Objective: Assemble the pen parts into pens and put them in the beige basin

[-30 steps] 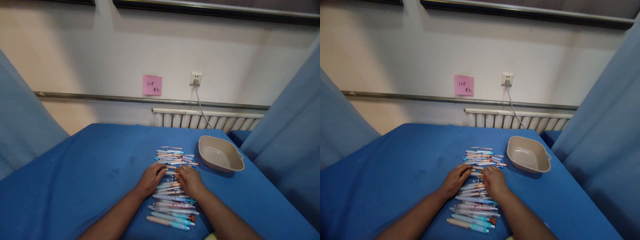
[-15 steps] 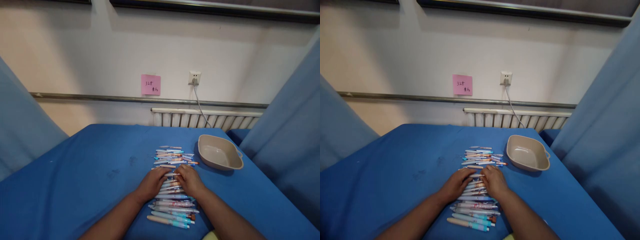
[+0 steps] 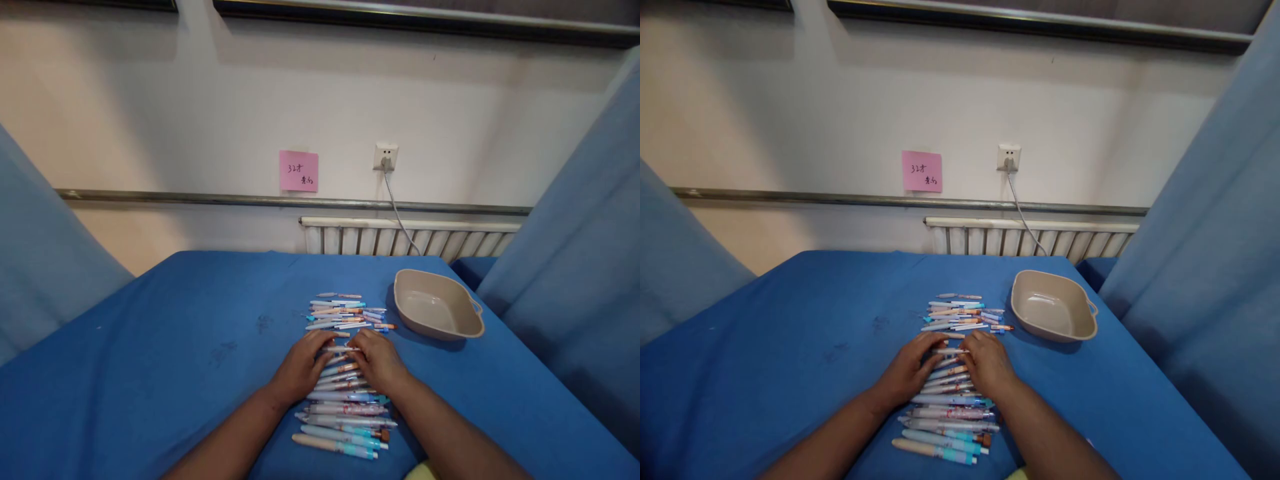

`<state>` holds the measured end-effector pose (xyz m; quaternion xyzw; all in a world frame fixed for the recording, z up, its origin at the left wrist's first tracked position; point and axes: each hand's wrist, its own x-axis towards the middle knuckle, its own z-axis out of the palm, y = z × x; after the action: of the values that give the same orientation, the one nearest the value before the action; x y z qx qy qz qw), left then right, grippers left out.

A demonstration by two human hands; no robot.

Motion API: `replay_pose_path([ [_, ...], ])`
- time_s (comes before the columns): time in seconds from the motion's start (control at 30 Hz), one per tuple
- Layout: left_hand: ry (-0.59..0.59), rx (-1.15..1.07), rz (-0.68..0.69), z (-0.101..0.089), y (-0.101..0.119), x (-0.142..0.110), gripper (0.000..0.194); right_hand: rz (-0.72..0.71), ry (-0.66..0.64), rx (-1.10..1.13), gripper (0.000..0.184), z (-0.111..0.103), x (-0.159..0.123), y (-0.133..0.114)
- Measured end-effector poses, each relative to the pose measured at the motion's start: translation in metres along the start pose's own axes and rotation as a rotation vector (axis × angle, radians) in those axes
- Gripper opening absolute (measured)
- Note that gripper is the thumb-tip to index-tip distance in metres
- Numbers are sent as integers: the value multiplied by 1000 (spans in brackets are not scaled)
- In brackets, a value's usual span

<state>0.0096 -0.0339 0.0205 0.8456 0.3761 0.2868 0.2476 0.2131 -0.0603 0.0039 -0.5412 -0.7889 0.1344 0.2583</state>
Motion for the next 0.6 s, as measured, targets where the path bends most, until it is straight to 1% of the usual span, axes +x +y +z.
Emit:
replay_pose_path([
  [0.07,-8,22,-88,-1,-3,0,30,2,1,-1,11,-1,0,1],
  [0.17,50,47,-263,-7,-11,3,34,27,14,-15,11,-4,2,7],
  [0.23,98,56,-305,-12,-18,6,34,61,19,-33,11,-6,3,12],
  [0.33,123,65,-304,-17,-26,7,34,115,25,-75,12,-9,6,18],
  [0.43,124,66,-293,-16,-30,7,32,153,27,-110,14,-9,7,21],
  [0.53,70,50,-264,-13,-28,5,29,161,38,-116,16,-9,7,21],
  [0.6,26,29,-235,-9,-23,5,28,125,47,-114,23,-9,6,17],
])
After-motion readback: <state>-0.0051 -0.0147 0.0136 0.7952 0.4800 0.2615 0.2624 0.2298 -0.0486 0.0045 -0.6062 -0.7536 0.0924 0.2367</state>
